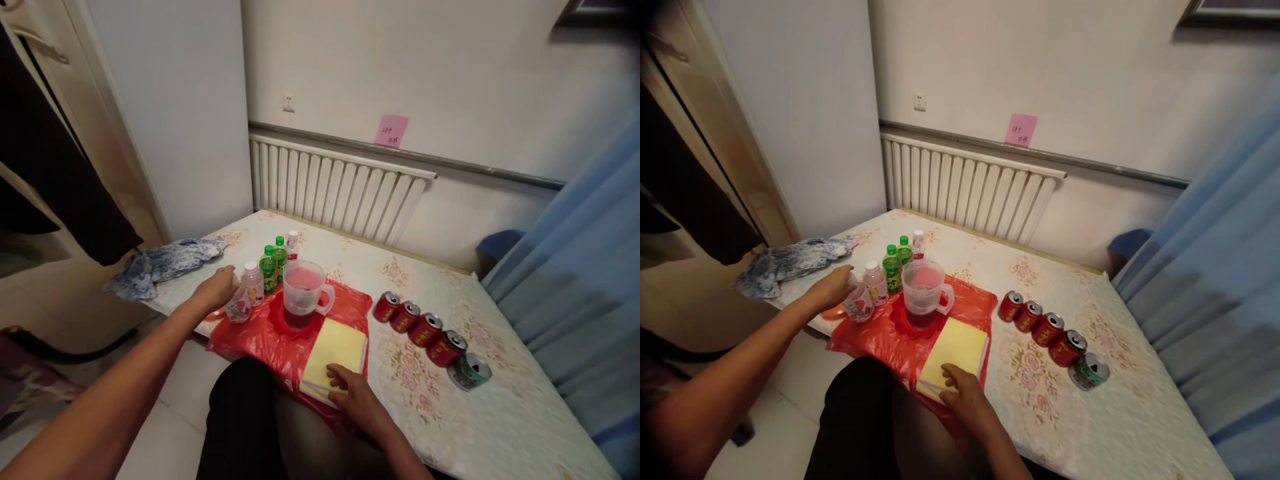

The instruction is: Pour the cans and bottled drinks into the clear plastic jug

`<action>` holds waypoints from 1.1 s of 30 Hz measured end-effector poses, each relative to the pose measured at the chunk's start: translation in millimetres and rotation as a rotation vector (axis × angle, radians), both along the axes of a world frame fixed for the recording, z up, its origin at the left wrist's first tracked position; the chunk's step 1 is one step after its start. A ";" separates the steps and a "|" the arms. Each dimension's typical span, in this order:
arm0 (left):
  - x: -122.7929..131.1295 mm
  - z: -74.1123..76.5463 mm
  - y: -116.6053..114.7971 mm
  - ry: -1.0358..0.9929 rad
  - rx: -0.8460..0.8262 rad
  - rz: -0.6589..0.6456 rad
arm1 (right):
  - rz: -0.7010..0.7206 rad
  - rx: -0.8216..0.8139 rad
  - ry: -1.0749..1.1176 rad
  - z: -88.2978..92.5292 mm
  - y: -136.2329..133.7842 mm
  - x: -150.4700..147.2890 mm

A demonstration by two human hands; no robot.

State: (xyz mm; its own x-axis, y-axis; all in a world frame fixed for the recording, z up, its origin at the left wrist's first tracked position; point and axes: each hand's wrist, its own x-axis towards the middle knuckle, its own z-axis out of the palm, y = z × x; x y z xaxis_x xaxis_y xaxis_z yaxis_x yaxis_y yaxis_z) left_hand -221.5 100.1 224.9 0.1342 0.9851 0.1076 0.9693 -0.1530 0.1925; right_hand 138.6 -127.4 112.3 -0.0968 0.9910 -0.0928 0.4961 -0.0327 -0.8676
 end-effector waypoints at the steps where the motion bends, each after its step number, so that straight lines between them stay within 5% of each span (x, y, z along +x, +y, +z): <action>1: 0.5 -1.5 1.9 0.000 -0.003 0.002 | 0.002 -0.008 0.004 -0.2 -0.8 0.0; 17: -1.1 -15.3 7.1 -0.012 -0.008 -0.002 | -0.003 -0.075 0.096 -15.9 -3.2 0.5; 24: -2.1 -16.8 4.0 -0.011 0.003 0.006 | -0.001 -0.106 0.113 -6.2 -6.1 -2.1; 33: -6.7 -16.4 -31.3 -0.074 0.104 0.137 | -0.027 -0.090 0.093 -5.3 -10.0 5.5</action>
